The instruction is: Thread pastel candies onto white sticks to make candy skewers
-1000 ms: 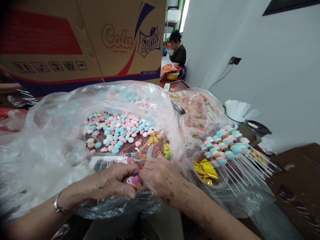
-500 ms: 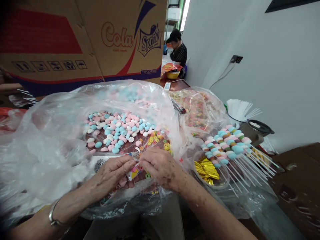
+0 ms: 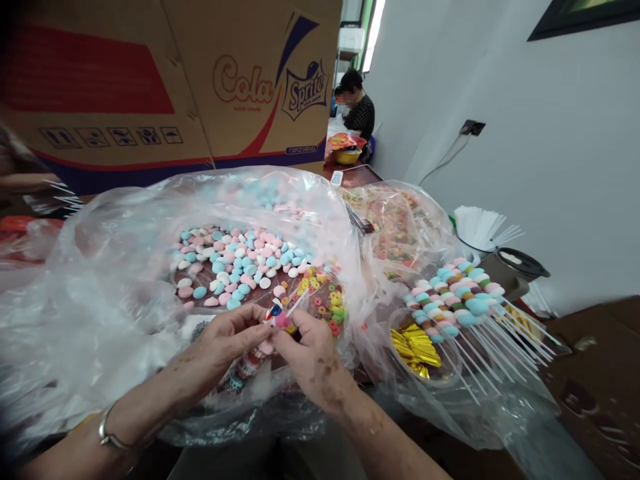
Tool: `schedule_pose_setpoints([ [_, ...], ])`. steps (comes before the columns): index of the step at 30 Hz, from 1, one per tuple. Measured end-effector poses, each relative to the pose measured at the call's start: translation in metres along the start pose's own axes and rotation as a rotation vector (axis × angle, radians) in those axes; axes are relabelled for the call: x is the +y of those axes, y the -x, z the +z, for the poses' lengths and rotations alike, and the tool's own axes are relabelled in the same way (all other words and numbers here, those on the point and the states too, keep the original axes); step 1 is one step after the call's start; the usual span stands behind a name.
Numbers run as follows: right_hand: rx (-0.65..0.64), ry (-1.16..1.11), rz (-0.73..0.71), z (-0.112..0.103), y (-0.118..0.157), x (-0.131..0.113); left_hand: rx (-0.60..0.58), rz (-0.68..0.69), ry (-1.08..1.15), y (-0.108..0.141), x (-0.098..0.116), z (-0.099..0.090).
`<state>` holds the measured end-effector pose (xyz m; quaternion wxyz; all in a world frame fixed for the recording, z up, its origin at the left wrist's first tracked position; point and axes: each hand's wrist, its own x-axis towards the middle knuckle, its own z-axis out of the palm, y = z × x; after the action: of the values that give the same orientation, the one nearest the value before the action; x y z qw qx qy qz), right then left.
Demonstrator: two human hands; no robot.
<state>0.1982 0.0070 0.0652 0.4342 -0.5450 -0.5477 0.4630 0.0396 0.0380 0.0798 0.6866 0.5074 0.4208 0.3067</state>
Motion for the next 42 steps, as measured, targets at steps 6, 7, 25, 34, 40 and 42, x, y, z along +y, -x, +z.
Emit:
schedule_pose_setpoints([
  [6, -0.043, -0.023, -0.115, 0.0, 0.003, 0.006, -0.051, -0.078, 0.305, 0.002, -0.009, -0.011],
  [7, -0.083, -0.092, -0.118, 0.001, 0.004, 0.008, -0.087, -0.114, 0.32, 0.002, -0.009, -0.013],
  [25, -0.023, 0.337, -0.557, -0.01, 0.01, 0.008, -0.49, -0.336, 0.256, 0.001, -0.009, -0.025],
  [34, 0.188, 1.062, -1.0, -0.012, 0.03, 0.004, -0.297, -0.378, -0.003, 0.005, 0.0, -0.018],
  [40, -0.062, 1.233, -1.138, -0.016, 0.032, -0.011, -0.441, -0.429, -0.101, 0.006, -0.001, -0.021],
  [42, -0.143, 1.258, -1.109, -0.021, 0.031, -0.012, -0.458, -0.395, -0.196, 0.006, -0.003, -0.023],
])
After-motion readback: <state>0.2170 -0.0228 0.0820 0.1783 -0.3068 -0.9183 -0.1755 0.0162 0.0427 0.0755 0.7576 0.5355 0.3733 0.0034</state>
